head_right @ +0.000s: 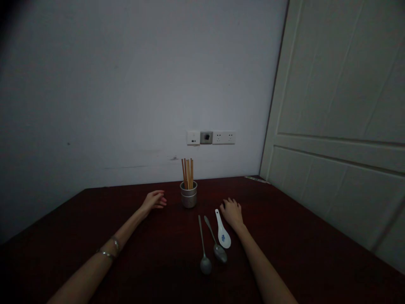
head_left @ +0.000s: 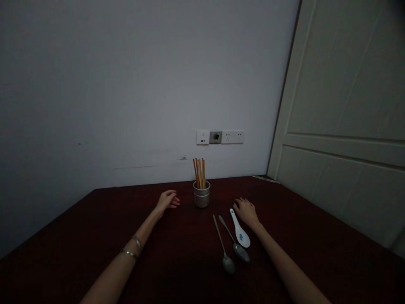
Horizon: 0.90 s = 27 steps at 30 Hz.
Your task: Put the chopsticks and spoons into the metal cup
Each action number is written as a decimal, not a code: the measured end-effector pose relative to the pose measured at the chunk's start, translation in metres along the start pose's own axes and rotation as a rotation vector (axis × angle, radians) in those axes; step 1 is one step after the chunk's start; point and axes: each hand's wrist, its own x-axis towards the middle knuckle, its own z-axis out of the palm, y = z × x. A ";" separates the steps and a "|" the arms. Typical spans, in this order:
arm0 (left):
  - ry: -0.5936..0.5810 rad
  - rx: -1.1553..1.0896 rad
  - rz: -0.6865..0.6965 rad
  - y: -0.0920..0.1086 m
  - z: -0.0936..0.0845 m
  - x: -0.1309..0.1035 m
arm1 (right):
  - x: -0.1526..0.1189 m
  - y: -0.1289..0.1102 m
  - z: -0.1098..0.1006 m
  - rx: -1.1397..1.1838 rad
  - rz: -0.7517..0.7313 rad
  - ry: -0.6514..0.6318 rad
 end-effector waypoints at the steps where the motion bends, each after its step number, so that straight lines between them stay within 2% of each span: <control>1: 0.031 0.004 0.048 0.011 -0.004 -0.003 | -0.001 0.000 -0.001 0.000 -0.002 0.002; 3: 0.104 0.008 0.170 0.037 -0.010 -0.010 | -0.002 -0.002 -0.002 0.002 -0.004 0.007; 5: 0.113 0.013 0.302 0.065 -0.009 -0.022 | -0.004 -0.003 -0.003 0.006 -0.006 0.013; 8: 0.003 0.124 0.466 0.096 0.011 -0.049 | -0.005 -0.004 -0.003 0.001 -0.002 0.020; 10: -0.166 0.295 0.541 0.103 0.032 -0.072 | -0.005 -0.004 -0.003 -0.009 0.002 0.022; 13: -0.410 0.631 0.724 0.093 0.064 -0.103 | -0.004 -0.004 -0.003 -0.012 0.006 0.011; 17: -0.629 0.998 1.030 0.060 0.092 -0.127 | -0.004 -0.003 -0.003 -0.005 0.002 0.013; 19: -0.676 1.094 1.138 0.042 0.099 -0.131 | -0.004 -0.003 -0.003 -0.005 -0.001 0.019; 22: -0.688 1.171 1.242 0.019 0.104 -0.131 | -0.004 -0.003 -0.002 -0.006 -0.007 0.029; 27: -0.677 1.213 1.363 0.001 0.108 -0.129 | -0.005 -0.003 -0.003 -0.003 -0.010 0.031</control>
